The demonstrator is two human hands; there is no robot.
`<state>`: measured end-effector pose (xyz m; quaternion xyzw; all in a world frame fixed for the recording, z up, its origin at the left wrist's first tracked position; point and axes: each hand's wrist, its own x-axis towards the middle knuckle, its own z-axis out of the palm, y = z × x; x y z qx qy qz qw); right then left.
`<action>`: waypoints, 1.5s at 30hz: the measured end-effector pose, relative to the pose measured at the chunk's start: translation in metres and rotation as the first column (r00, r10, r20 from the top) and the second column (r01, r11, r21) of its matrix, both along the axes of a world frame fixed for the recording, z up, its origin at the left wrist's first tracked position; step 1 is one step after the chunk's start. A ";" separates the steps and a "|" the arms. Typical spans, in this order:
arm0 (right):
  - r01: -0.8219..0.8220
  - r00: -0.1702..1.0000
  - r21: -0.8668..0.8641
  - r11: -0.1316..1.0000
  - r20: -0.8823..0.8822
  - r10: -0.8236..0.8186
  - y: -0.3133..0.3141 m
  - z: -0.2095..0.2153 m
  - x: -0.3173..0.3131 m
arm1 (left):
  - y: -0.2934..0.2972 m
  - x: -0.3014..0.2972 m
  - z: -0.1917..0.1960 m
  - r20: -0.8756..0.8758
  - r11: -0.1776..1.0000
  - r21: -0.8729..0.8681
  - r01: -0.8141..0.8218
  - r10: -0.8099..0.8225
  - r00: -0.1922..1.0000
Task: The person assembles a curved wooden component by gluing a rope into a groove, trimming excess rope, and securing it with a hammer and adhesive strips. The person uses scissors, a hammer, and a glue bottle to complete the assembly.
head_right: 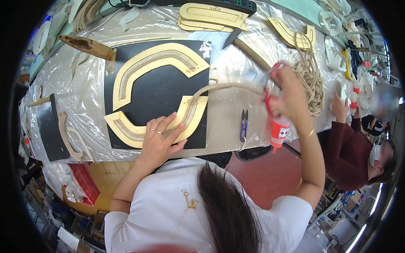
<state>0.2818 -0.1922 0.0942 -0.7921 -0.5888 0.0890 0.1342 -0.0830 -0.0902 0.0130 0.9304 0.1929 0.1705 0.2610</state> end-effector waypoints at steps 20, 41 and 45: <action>-0.406 0.914 -0.069 0.911 -0.015 0.406 -0.001 -0.023 -0.053 | 0.020 0.001 0.036 -0.012 0.978 -0.002 0.207 -0.207 0.978; -0.451 0.887 -0.001 0.893 0.115 0.448 -0.001 -0.054 -0.051 | 0.022 0.004 0.041 -0.014 0.983 -0.043 0.176 -0.177 0.984; -0.469 0.879 -0.006 0.883 0.094 0.467 -0.002 -0.061 -0.049 | 0.019 0.004 0.037 -0.018 0.984 -0.048 0.169 -0.170 0.985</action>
